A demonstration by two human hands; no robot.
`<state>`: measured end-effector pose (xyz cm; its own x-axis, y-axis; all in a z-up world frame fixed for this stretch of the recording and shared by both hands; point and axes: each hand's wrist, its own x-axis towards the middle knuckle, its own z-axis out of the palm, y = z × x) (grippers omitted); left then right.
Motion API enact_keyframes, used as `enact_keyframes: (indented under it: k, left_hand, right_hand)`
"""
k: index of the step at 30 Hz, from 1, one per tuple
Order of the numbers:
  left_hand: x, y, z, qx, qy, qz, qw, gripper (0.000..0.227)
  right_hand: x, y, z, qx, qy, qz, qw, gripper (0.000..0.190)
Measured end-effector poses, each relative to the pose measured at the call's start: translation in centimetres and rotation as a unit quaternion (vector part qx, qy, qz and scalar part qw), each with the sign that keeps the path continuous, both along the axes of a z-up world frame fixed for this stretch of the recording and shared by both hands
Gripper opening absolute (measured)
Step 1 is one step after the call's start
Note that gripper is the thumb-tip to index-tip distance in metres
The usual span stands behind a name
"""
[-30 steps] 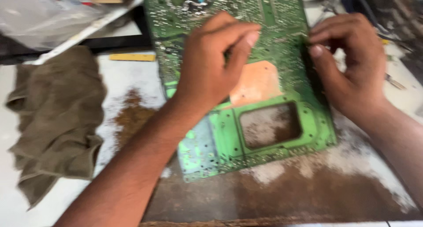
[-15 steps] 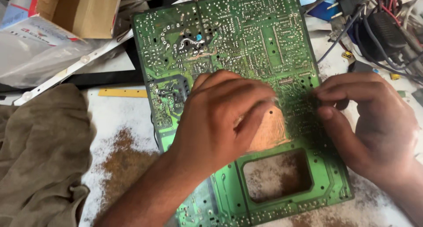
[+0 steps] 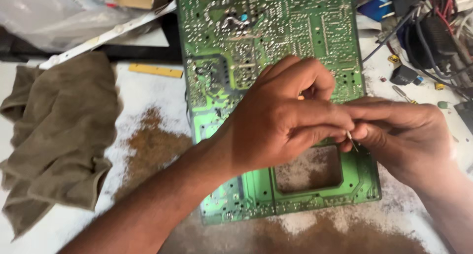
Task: The person uses a yellow utility knife to scrape a copper-colored area on a green circuit board, removing residue. After scraping, the person wipes the cleaned area with a white cloth to remove debris.
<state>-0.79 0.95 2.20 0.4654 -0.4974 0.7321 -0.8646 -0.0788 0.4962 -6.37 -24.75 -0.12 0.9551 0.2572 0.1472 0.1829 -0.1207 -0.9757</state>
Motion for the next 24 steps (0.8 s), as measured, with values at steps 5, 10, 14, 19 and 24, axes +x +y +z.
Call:
enact_keyframes:
  k: [5, 10, 14, 19, 24]
  left_hand:
    - [0.9, 1.3, 1.7, 0.032, -0.081, 0.033, 0.996, 0.020]
    - [-3.2, 2.8, 2.1, 0.422, 0.011, -0.045, 0.905, 0.032]
    - [-7.1, 2.8, 0.0, 0.337, -0.061, -0.067, 0.937, 0.026]
    - [-9.1, -0.8, -1.5, 0.235, -0.044, 0.027, 0.971, 0.034]
    - [-8.5, -4.7, -1.1, 0.302, -0.054, 0.018, 0.951, 0.051]
  right_hand:
    - [0.5, 1.2, 0.5, -0.011, -0.012, -0.094, 0.995, 0.024]
    - [1.5, 1.4, 0.6, -0.021, -0.065, -0.125, 0.990, 0.018]
    - [1.3, 1.1, 0.8, -0.060, -0.112, -0.127, 0.984, 0.016]
    - [1.7, 0.5, 2.8, -0.209, -0.223, -0.154, 0.940, 0.010]
    - [1.7, -0.6, 4.4, -0.282, -0.224, -0.214, 0.908, 0.006]
